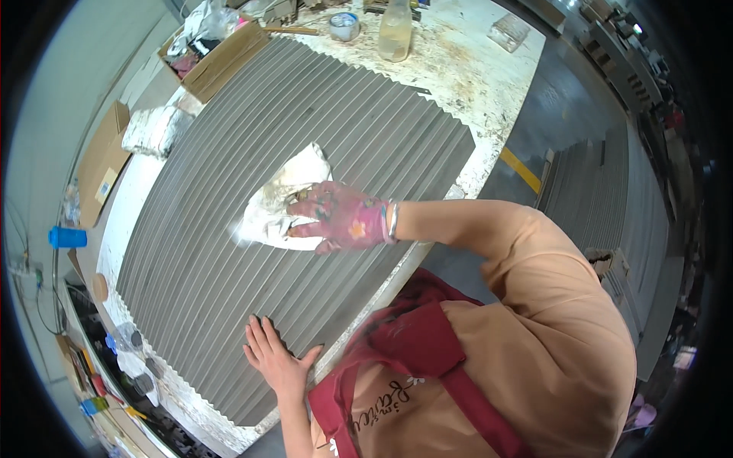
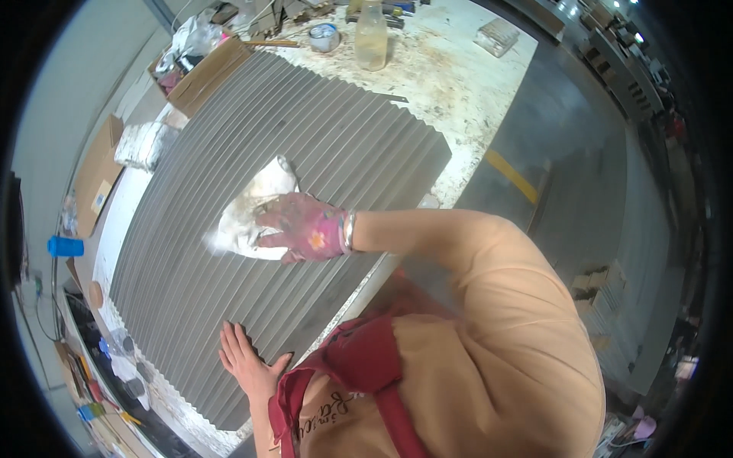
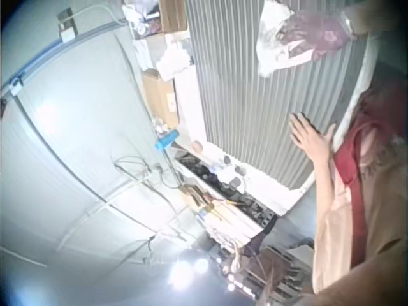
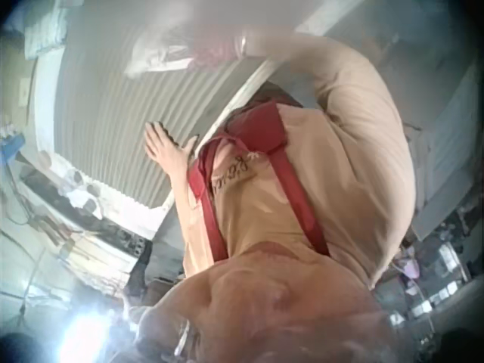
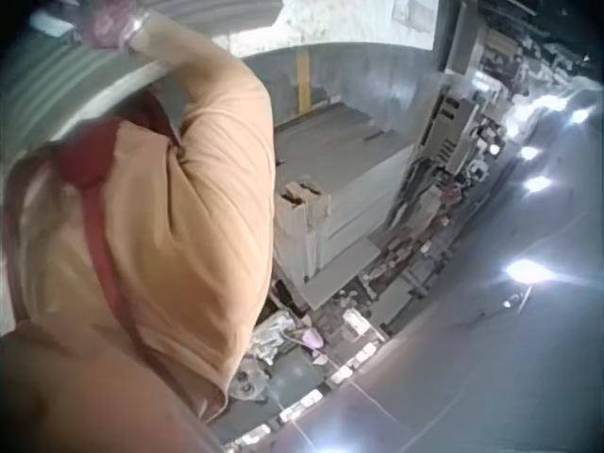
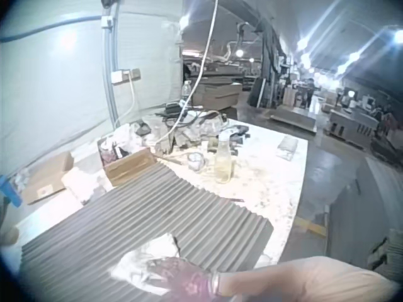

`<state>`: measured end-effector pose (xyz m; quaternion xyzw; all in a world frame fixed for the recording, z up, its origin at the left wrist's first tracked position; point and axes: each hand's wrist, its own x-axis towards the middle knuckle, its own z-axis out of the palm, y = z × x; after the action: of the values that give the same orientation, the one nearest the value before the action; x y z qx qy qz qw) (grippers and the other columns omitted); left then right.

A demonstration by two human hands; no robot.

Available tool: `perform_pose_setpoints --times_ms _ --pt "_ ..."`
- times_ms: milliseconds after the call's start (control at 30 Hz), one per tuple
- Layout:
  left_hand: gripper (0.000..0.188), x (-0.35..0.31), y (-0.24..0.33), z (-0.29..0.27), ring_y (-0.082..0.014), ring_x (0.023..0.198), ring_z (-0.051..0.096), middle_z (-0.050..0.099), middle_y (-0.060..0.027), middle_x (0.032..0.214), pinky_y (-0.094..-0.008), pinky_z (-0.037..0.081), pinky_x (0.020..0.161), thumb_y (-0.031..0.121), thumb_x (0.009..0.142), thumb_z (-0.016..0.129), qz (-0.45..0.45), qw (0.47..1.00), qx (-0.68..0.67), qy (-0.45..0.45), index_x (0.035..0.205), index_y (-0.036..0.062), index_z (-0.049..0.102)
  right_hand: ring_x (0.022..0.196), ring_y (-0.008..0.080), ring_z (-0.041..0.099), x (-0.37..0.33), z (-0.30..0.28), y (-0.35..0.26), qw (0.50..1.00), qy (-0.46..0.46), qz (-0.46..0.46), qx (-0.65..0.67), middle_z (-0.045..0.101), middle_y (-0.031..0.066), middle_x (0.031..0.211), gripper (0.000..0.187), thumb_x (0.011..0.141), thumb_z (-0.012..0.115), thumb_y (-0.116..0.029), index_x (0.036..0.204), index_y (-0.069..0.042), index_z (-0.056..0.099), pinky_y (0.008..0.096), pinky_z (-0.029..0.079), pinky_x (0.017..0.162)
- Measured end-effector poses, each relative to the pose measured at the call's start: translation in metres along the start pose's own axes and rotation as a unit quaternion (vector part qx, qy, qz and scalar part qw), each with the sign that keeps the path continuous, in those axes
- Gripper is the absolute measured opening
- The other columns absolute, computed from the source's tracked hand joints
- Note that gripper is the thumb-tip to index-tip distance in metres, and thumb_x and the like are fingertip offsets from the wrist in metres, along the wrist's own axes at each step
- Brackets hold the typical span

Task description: The person wipes a grooved grey board with a cloth and liquid, then uses a metal scraper to clean the surface.

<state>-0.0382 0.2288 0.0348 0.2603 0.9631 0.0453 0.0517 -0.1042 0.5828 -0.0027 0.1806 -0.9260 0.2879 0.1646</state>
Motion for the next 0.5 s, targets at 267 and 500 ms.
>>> perform_pose_setpoints --times_ms 267,500 --pt "0.115 0.004 0.007 0.004 -0.0371 0.139 0.024 0.027 -0.0193 0.150 -0.0540 0.015 0.110 0.064 0.056 0.074 0.027 1.000 0.002 0.006 0.143 0.0016 0.031 0.094 0.0264 0.065 -0.065 -0.181 0.155 0.892 0.179 0.390 -0.139 0.066 0.0151 0.109 0.032 0.095 0.042 -0.023 0.117 -0.006 0.060 0.0349 0.049 0.088" --pt "0.072 0.080 0.068 -0.026 -0.0300 0.138 0.028 0.023 -0.0141 0.152 -0.0419 0.032 0.108 0.047 0.094 0.049 -0.088 0.709 -0.694 0.090 0.149 0.0095 0.019 0.131 0.0282 0.038 0.002 -0.045 -0.089 0.975 0.036 -0.007 0.218 0.040 0.0153 0.142 0.055 0.091 0.057 -0.024 0.139 -0.009 0.037 0.0354 0.031 0.110"
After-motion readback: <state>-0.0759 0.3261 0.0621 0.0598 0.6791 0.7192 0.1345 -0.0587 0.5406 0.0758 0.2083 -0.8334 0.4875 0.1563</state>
